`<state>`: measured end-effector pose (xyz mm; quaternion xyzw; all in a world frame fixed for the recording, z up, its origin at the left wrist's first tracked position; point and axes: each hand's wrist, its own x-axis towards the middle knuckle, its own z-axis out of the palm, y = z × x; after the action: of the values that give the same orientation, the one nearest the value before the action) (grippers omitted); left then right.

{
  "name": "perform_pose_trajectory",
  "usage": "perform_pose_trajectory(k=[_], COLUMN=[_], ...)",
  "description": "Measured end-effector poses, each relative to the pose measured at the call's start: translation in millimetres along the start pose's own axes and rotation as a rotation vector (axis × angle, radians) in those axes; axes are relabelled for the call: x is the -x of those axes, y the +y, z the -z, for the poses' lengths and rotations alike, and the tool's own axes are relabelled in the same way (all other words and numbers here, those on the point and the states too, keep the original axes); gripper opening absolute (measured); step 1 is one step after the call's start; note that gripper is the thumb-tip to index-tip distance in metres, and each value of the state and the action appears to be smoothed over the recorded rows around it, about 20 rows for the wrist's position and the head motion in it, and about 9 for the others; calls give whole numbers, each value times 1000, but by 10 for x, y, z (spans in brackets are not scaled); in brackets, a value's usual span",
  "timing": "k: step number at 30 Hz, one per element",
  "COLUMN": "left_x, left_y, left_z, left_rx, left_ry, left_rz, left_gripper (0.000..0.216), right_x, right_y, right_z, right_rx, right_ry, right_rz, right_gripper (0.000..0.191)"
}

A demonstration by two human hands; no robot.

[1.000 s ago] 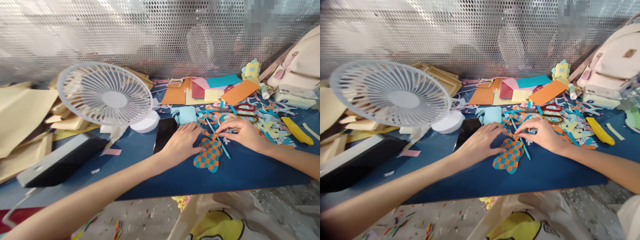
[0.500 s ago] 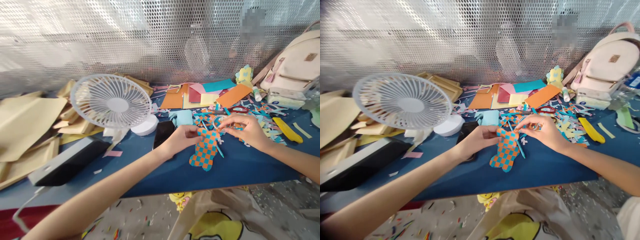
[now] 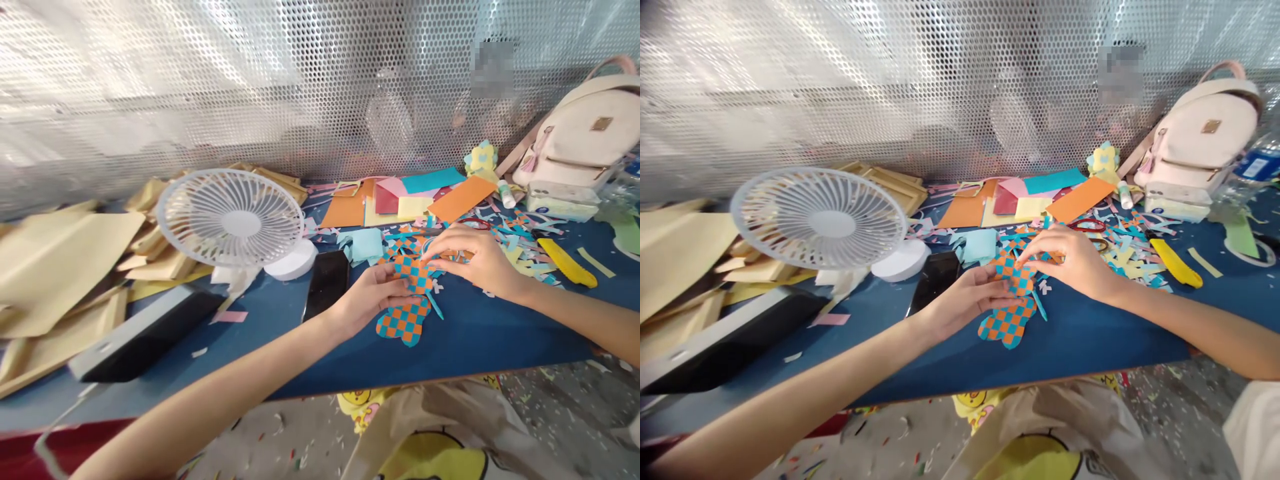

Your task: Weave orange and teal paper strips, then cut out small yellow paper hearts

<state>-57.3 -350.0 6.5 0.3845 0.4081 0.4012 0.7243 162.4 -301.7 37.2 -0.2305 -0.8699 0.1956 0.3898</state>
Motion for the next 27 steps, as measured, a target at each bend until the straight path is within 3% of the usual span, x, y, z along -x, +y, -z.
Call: perform_pose_trajectory(k=[11, 27], left_x=[-32, -8], left_y=[13, 16], left_z=[43, 27], left_rx=[59, 107], left_ry=[-53, -37], left_rz=[135, 121], left_gripper=[21, 18], right_x=[62, 119], right_y=[23, -10], right_z=[-74, -108], right_rx=[23, 152], right_ry=[-223, -180], right_rz=[75, 159], right_gripper=[14, 13])
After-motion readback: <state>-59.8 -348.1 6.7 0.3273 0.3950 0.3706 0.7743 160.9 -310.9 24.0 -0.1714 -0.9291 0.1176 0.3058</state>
